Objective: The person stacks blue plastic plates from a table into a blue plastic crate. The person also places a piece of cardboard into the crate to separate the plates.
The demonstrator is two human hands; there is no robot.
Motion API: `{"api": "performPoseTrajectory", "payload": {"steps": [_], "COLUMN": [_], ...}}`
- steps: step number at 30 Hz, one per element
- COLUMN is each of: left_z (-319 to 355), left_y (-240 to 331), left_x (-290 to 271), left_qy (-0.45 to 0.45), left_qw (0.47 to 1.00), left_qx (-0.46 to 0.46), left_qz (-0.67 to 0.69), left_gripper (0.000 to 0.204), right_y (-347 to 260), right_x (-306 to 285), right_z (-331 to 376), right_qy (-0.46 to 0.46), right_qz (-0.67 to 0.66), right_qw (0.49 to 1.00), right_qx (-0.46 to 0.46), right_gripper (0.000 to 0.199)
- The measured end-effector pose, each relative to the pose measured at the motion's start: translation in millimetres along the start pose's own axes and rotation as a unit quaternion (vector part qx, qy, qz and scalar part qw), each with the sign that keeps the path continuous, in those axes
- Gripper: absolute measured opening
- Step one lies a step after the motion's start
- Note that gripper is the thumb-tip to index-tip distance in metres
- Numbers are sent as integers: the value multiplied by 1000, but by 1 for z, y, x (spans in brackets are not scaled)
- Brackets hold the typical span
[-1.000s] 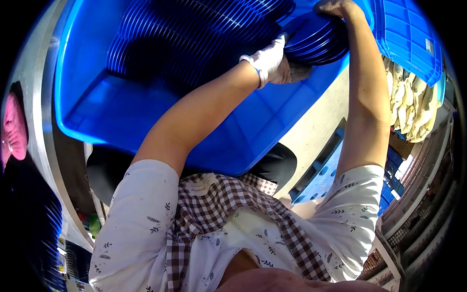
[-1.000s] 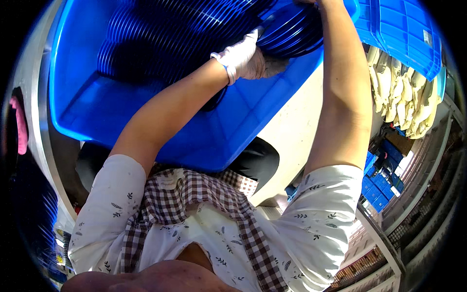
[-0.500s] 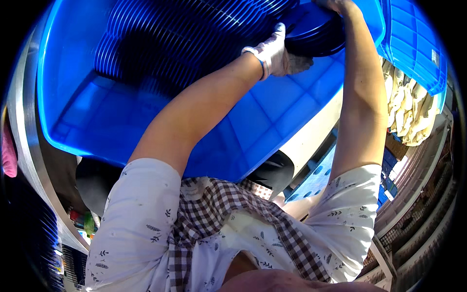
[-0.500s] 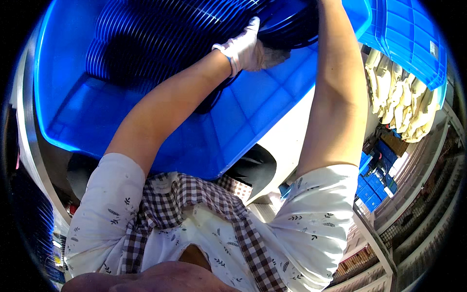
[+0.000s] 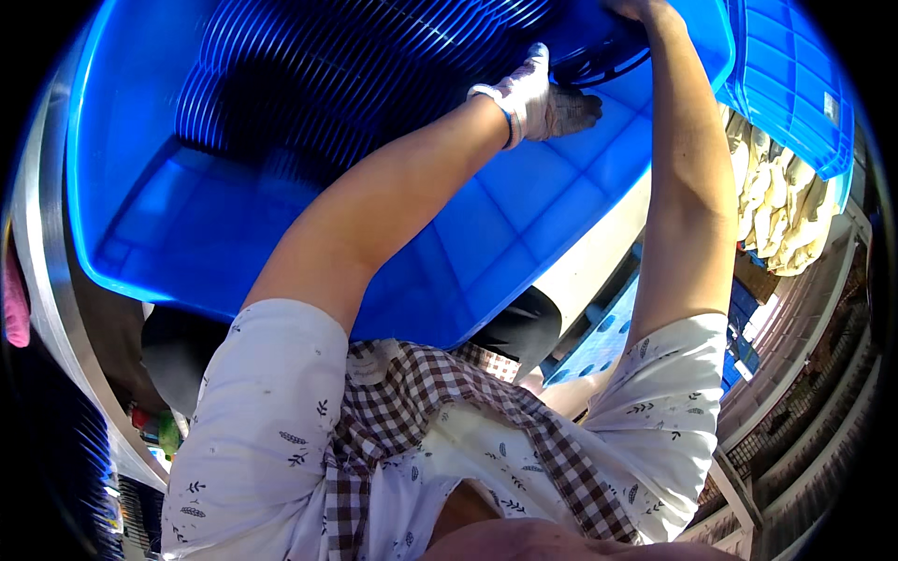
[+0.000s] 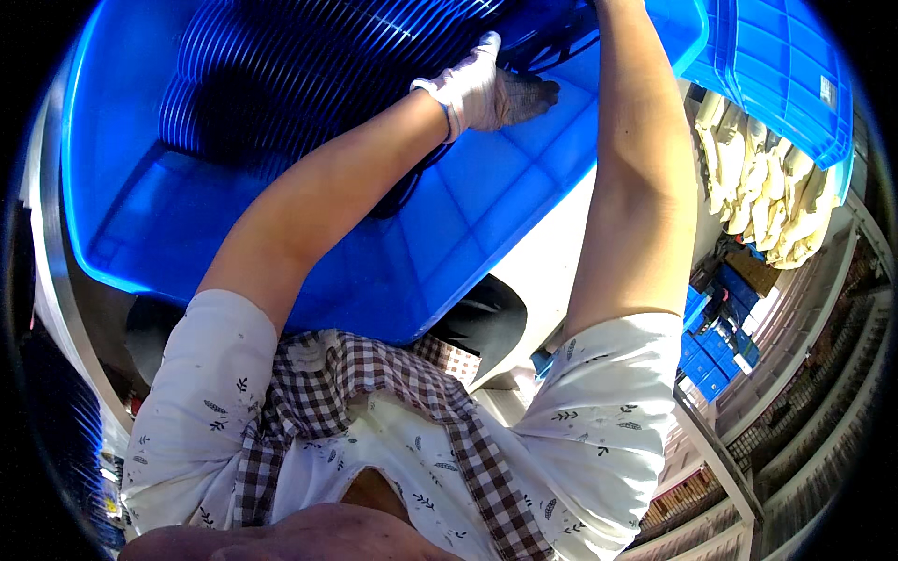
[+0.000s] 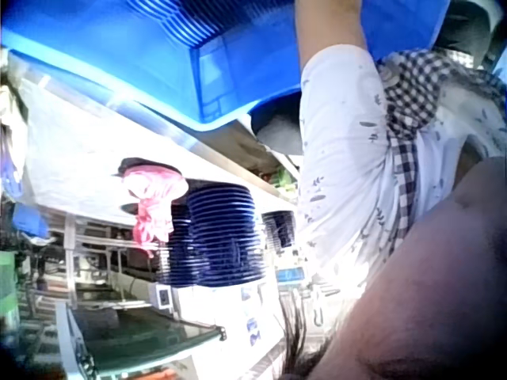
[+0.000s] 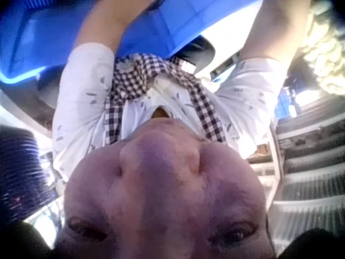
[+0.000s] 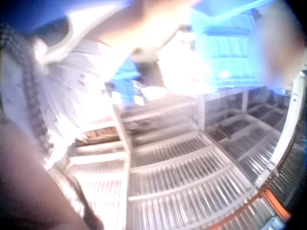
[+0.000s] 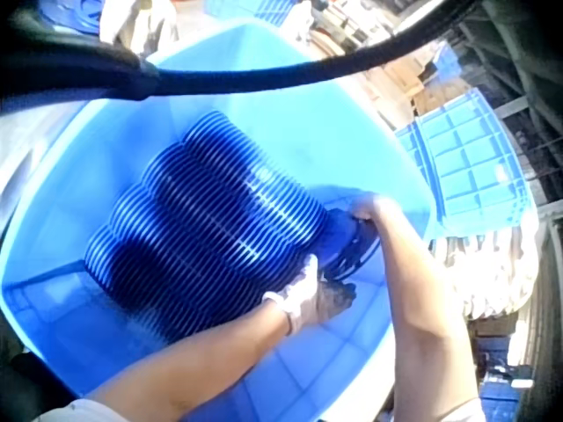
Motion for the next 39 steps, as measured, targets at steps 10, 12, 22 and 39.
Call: {"api": "performPoseTrajectory", "payload": {"steps": [10, 12, 22, 39], "left_z": [92, 122, 248, 273], "left_y": [-49, -71, -129, -111], "left_x": [5, 13, 42, 62], "left_qy": [98, 134, 139, 216], "left_qw": [905, 860, 798, 767], "left_qx": [9, -33, -52, -12], "left_qz": [-413, -491, -584, -605], "left_gripper": [90, 78, 42, 45], "right_y": [-17, -18, -29, -28], "right_x": [28, 46, 40, 74], "right_z": [11, -5, 7, -31], "right_qy": [51, 56, 86, 234], "right_qz": [-165, -44, -115, -182], "right_qw": [981, 995, 978, 939], "right_qx": [88, 71, 152, 174], "right_gripper": [38, 31, 25, 29]}}
Point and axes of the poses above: each hand's wrist, its own z-axis away from the middle knuckle, its own x-axis out of the palm, y = z × x, the point moved 2 cm from there along -z, towards the middle knuckle, and after that the axes turned 4 degrees about z, right-handed, at the moved point
